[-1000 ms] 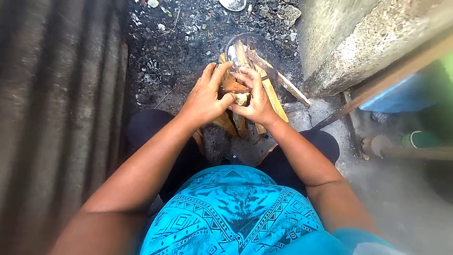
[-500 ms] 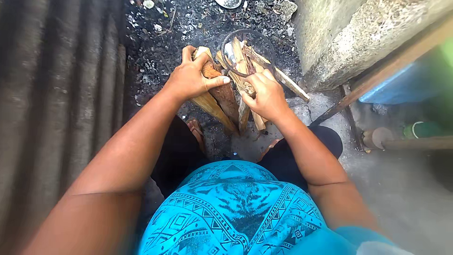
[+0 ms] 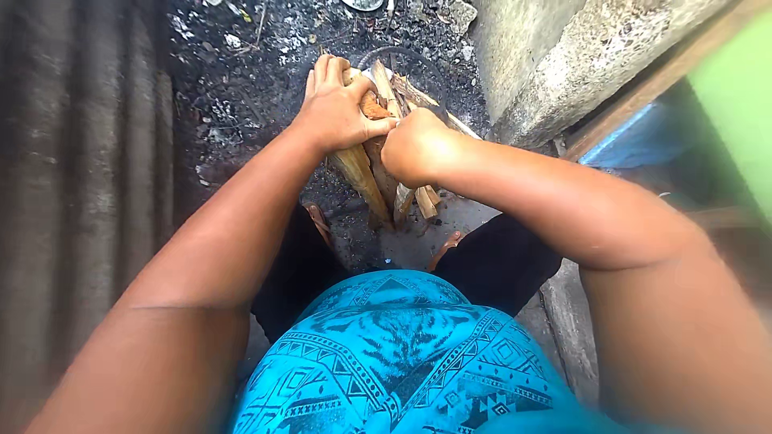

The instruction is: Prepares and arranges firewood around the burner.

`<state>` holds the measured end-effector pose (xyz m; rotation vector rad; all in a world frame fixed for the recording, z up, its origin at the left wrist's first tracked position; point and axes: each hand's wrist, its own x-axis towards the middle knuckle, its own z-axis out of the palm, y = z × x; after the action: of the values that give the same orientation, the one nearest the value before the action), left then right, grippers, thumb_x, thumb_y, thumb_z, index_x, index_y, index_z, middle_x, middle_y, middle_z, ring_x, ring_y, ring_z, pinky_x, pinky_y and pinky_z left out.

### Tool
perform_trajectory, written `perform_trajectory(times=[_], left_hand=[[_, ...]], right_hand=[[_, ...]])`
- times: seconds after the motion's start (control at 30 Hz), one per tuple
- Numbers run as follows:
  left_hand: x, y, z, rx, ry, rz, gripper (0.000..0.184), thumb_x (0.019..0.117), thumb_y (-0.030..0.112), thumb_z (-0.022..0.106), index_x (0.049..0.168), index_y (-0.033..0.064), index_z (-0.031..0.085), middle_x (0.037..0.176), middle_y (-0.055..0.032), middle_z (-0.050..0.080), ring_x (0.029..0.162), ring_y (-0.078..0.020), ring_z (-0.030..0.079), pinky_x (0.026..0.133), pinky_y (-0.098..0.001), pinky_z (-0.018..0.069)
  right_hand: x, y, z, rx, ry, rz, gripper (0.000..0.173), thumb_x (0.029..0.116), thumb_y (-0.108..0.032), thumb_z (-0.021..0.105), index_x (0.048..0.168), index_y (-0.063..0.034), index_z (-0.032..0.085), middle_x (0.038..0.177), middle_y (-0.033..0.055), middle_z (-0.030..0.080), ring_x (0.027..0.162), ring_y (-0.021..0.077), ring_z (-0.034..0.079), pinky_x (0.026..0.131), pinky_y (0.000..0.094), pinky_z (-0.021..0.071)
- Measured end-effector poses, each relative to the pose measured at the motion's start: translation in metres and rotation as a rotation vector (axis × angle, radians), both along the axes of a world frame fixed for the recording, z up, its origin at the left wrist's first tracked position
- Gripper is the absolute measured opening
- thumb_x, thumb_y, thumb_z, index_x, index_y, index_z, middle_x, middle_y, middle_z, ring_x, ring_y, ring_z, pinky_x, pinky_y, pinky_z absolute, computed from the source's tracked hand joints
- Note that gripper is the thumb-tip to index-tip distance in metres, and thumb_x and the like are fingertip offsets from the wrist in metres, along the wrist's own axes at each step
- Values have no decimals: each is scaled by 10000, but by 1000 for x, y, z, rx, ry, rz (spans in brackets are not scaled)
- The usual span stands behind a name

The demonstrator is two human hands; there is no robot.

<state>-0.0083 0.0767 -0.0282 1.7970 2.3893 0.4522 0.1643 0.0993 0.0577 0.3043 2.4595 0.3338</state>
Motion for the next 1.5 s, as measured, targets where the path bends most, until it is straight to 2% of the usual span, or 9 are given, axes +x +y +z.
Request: perform_trajectory(times=[0.13,0.23,0.4,0.67,0.83,0.97,1.17,1.27,1.5], left_hand=[[10,6,4,-3,-16,14,805,789,748,621,1420,253,542,1514,-275,375,1392,-505,379,1034,-646,422],[14,7,5,-44,-26,27,849,767,831,566,1421,290,540,1555,-279,311,1246,-513,508,896,-654,492],[12,5,11,-139,-64,101,1022,688,946,555,1407,219,566,1637,-262,192,1207,-503,550,902,-665,496],[-2,-4,14,-194,-151,216,1008,716,895,606,1420,176,543,1681,-237,108,1180,-516,592,875,-713,502],[-5,-10,14,-173,-137,239,979,722,876,621,1417,194,522,1661,-228,192,1169,-521,593,881,-722,491],[-6,-7,14,-183,-167,252,1040,693,871,653,1503,265,414,1689,-230,141,1197,-539,581,894,-730,482],[-8,-5,15,-225,-120,245,1031,698,926,561,1438,209,573,1665,-236,214,1240,-519,562,927,-742,464],[-9,-9,15,-226,-123,245,998,709,926,554,1302,131,667,1662,-218,243,1301,-484,534,972,-721,454],[-21,-6,8,-144,-123,167,923,713,867,619,1354,203,600,1616,-197,333,1321,-462,523,975,-729,450]], right_hand=[[-23,4,-29,101,-136,-17,211,925,-181,683,890,25,658,928,216,638,899,390,655,678,560,494],[-25,7,-49,187,-247,5,273,911,-196,705,991,60,653,990,236,642,909,394,659,687,553,508],[-15,13,-38,41,-266,-137,213,925,-157,703,972,50,689,1037,251,653,1000,419,650,787,594,519],[18,49,-46,48,-255,-149,188,904,-174,705,842,1,674,894,215,649,883,406,654,677,583,494],[43,45,-51,38,-181,-198,163,911,-126,664,825,12,661,865,214,650,847,407,666,638,579,500],[48,37,-52,51,-184,-248,148,929,-109,636,861,21,654,880,211,643,845,399,670,614,553,504],[55,35,-54,60,-175,-268,139,948,-87,604,885,27,653,886,214,643,847,397,673,613,543,505],[60,33,-53,43,-155,-290,143,951,-86,604,883,28,655,893,215,648,860,399,675,628,550,510],[79,19,-58,-23,-103,-412,156,953,-99,614,892,32,671,928,223,666,888,402,682,664,568,529]])
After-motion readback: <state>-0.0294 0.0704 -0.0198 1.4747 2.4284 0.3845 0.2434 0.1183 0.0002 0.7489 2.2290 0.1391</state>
